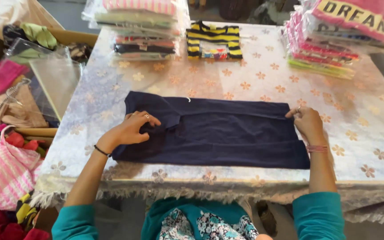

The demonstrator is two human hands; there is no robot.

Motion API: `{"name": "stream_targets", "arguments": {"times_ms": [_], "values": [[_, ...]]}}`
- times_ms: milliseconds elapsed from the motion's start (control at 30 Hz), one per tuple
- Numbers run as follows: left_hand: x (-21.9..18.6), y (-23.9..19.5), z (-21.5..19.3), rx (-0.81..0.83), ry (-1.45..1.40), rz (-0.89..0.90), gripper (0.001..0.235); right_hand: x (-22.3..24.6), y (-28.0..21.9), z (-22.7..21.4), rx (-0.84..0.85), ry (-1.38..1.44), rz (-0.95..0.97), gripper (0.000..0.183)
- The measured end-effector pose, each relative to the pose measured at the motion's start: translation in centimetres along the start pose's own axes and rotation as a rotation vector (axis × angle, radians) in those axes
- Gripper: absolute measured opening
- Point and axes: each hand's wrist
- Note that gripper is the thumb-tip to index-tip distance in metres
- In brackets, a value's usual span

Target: The person folds several t-shirts on a table covered with a floral tablecloth. They handle a pink shirt, a yellow and black striped shirt, a navy blue shirt, a red shirt, and a grey shirt, folding each one neatly and stacking them.

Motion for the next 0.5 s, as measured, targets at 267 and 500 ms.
{"name": "stream_targets", "arguments": {"times_ms": [267,500], "values": [[6.4,5.2,3.6,-0.442,0.126,-0.072,0.052,2.6,2.6,5.4,-0.232,0.018,-0.468,0.037],[13.0,2.8,6.4,-0.361,0.431,-0.562,0.099,0.3,2.6,9.8,0.021,-0.251,-0.398,0.070]]}}
Point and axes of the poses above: each hand's wrist, its own y-axis towards the middle knuckle, its own z-axis out of the palm, x = y × z, and after that the axes turned 7 degrees about -x, right-handed
